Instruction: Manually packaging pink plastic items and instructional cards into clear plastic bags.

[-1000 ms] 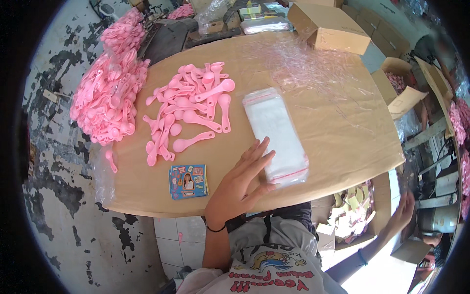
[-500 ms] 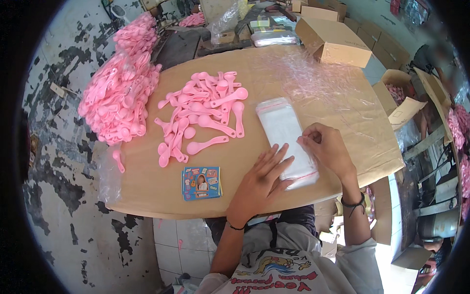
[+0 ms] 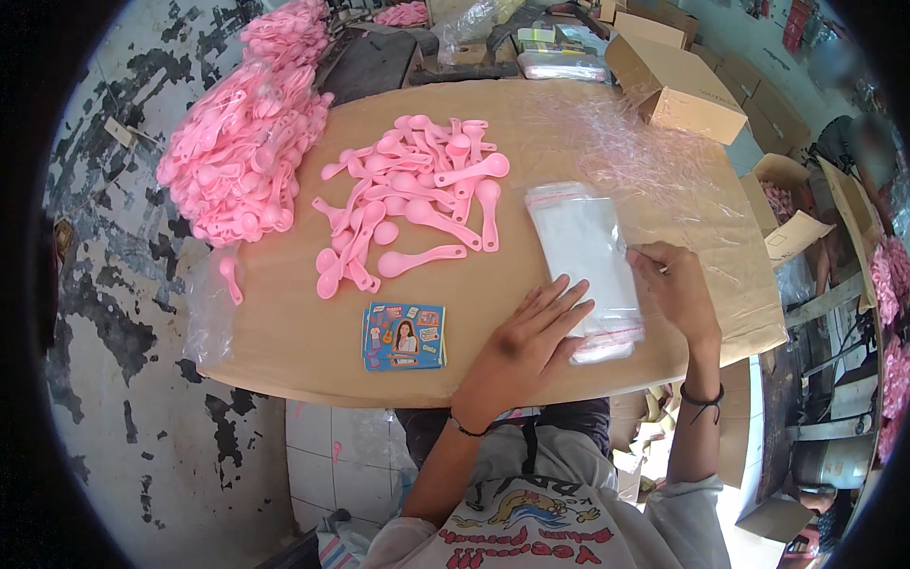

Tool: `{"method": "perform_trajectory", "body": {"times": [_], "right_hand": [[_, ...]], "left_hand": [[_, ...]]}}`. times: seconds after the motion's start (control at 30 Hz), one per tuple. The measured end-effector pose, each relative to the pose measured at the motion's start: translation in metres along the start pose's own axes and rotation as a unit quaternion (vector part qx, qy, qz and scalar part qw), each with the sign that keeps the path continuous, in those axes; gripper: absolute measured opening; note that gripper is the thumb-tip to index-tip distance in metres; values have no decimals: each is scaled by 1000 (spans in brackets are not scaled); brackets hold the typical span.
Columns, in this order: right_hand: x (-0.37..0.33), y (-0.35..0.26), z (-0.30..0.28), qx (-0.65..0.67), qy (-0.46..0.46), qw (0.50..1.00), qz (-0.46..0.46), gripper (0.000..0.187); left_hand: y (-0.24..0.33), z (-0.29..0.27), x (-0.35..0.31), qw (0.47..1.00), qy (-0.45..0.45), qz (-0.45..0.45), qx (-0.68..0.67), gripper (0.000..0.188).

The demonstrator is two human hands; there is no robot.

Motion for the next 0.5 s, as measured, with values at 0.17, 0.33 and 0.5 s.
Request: {"method": "perform_trajectory", "body": {"times": [0.17,0.33,0.5], "right_hand": [[1,2,-8,64,25,998,-3,20],[-2,-28,-62,107,179,978,-17,23],[-13,-121,-45,160,21,983,-87,19]], "left_hand": [[4,-1,-1,999,10,6,37,38],[4,-1,-3,998,-6,3,65,44],[9,-32,-8,957,80,33,-277,75]]}}
Point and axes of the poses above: each hand's wrist, its own x-axis towards the middle knuckle, its own z-axis out of the palm, y = z × x, the point moved 8 cm from there along x, towards the middle knuckle, and after that the axes turned 11 degrees about -x, right-handed, at the moved point
